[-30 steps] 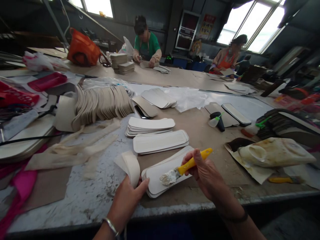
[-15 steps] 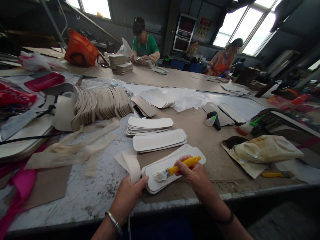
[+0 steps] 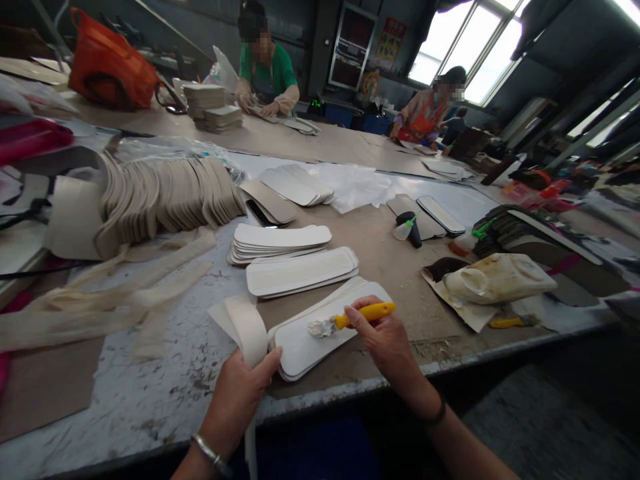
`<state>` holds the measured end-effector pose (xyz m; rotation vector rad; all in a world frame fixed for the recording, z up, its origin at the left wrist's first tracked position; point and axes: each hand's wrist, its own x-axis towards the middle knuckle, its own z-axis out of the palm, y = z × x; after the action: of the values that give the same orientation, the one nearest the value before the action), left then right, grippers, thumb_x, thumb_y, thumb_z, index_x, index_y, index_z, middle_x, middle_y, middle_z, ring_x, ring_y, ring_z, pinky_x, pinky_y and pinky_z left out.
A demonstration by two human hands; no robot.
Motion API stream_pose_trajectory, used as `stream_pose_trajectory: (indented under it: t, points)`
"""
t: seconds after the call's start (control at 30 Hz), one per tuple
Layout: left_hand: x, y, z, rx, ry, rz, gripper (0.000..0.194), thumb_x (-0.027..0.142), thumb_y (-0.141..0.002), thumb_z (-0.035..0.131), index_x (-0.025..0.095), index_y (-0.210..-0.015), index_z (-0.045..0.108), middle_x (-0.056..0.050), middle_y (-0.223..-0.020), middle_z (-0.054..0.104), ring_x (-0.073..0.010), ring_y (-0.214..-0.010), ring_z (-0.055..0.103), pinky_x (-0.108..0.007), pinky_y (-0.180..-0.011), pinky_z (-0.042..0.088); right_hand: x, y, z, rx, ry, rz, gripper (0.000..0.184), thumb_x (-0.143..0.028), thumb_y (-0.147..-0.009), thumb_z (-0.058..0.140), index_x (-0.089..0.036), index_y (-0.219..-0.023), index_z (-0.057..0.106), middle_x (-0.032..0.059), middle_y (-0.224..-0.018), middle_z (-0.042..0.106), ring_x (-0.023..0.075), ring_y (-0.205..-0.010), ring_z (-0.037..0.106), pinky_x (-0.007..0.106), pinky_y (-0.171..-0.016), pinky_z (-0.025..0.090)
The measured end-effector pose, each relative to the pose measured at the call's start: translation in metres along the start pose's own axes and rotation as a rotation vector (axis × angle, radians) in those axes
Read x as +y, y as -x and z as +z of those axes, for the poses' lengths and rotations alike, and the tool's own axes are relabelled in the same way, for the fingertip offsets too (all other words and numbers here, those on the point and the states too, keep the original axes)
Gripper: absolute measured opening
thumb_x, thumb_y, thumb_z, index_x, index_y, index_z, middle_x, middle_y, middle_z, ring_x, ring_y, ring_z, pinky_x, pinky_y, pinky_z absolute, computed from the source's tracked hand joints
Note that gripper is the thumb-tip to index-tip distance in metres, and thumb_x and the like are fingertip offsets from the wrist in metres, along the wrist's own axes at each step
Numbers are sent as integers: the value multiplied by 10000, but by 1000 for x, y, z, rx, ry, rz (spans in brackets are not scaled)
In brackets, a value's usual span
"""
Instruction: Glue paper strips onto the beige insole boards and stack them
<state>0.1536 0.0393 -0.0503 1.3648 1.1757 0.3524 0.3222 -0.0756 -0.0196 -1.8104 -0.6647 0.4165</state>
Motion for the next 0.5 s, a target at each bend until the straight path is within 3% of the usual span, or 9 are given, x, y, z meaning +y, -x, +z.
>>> stream_pose_trajectory:
  t: [0.17,0.3,0.4,0.5]
  points:
    - [-9,-4,-1,17,-13,-23,366,531,-550,699,201,-561,543,33,-432,516,-175,-470,471,-285,-493,341,7,-14,-42,196,342,-151,311,-512,-780,601,-207,-721,588,32,-712,607,177,-633,574,278,-617,452]
    - [-10,-4,-1,41,-33,-39,404,558,-550,715,204,-509,525,29,-412,504,-184,-468,475,-300,-516,337,3,-19,-65,232,498,-300,227,-407,-839,560,-208,-732,578,47,-736,613,187,-684,584,301,-684,464]
    - [-9,-2,-1,36,-15,-54,429,578,-545,718,207,-489,508,24,-412,507,-182,-466,468,-300,-510,313,6,-16,-66,220,524,-435,146,-318,-873,537,-214,-781,585,54,-766,614,197,-743,589,321,-734,473]
    - [-7,0,-1,25,10,-83,446,596,-530,723,203,-495,514,25,-407,506,-169,-455,445,-292,-506,305,13,-5,-53,126,531,-527,95,-246,-880,529,-219,-818,596,64,-798,625,206,-785,589,340,-762,482]
